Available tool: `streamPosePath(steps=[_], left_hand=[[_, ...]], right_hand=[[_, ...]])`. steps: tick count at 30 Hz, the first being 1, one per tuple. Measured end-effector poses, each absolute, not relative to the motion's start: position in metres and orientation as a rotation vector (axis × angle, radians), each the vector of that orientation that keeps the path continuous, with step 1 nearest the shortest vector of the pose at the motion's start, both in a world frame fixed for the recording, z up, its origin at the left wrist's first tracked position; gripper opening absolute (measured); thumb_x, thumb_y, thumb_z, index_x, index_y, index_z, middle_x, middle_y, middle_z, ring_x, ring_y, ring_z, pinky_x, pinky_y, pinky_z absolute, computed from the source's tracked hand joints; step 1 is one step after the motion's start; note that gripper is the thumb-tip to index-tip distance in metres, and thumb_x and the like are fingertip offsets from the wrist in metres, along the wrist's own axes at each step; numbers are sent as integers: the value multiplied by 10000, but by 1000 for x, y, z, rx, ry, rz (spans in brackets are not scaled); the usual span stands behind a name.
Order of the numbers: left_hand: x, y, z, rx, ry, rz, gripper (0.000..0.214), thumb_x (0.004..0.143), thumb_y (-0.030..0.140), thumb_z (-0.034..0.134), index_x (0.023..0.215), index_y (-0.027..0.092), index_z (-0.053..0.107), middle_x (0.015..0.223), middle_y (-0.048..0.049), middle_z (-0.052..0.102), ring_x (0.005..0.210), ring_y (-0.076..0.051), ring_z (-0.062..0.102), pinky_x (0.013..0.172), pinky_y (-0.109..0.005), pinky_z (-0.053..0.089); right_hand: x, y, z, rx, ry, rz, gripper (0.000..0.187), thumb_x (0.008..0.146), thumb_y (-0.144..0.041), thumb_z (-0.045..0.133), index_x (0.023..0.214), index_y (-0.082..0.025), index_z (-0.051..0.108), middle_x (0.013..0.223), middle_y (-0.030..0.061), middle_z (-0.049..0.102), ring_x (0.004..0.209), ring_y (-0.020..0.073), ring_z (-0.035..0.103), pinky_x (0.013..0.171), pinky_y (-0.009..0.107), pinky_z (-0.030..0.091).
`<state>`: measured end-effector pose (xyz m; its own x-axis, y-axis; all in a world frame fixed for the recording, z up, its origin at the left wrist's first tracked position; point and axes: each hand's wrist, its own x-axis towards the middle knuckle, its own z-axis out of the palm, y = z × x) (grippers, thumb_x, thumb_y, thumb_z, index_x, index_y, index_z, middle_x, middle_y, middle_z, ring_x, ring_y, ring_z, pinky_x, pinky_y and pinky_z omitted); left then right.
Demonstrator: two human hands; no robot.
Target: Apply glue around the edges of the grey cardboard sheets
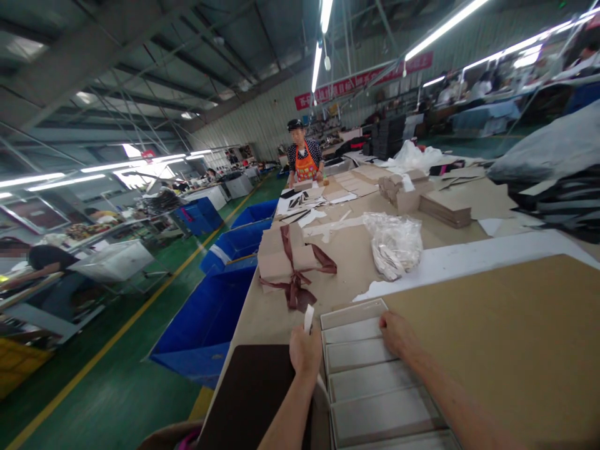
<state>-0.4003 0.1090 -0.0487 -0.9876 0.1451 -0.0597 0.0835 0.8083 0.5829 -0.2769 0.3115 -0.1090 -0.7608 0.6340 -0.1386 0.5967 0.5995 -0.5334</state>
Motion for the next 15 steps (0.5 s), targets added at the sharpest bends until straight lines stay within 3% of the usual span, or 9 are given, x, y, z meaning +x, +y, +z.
streamPosePath(steps=[3,7,10,12,15], left_hand=[[-397,96,-35,145,2798,1167,346,887,399,492,921,138,718,958,-181,737,1020,-328,676,851,-372,485],[-375,82,-27,74,2463,1503,407,859,480,520,907,133,726,849,-129,749,843,-262,717,708,-323,537],[-346,77,-26,3,2202,1638,420,778,495,642,892,99,720,844,-143,747,755,-234,721,646,-308,558],[-326,76,-25,-60,2067,1676,413,703,461,741,852,77,714,783,-146,737,689,-226,710,611,-304,557],[-304,77,-21,-187,1865,1703,400,608,374,839,825,68,703,681,-108,704,602,-189,672,534,-257,518]], right_hand=[[-275,307,-102,-1059,-2679,930,144,935,-261,610,864,-138,626,942,40,641,880,180,617,830,384,507],[-270,286,-79,-961,-2535,1060,121,908,-141,517,859,-139,627,973,101,638,876,200,612,851,362,458],[-263,257,-53,-729,-2442,1236,220,944,-315,477,1003,-177,637,1003,72,654,882,187,618,827,306,462],[-259,238,-39,-579,-2386,1414,337,943,-452,447,1081,-202,627,911,35,664,811,178,619,735,282,479],[-254,220,-28,-453,-2256,1775,335,830,-447,572,1026,-186,645,765,12,637,695,175,577,627,277,452]])
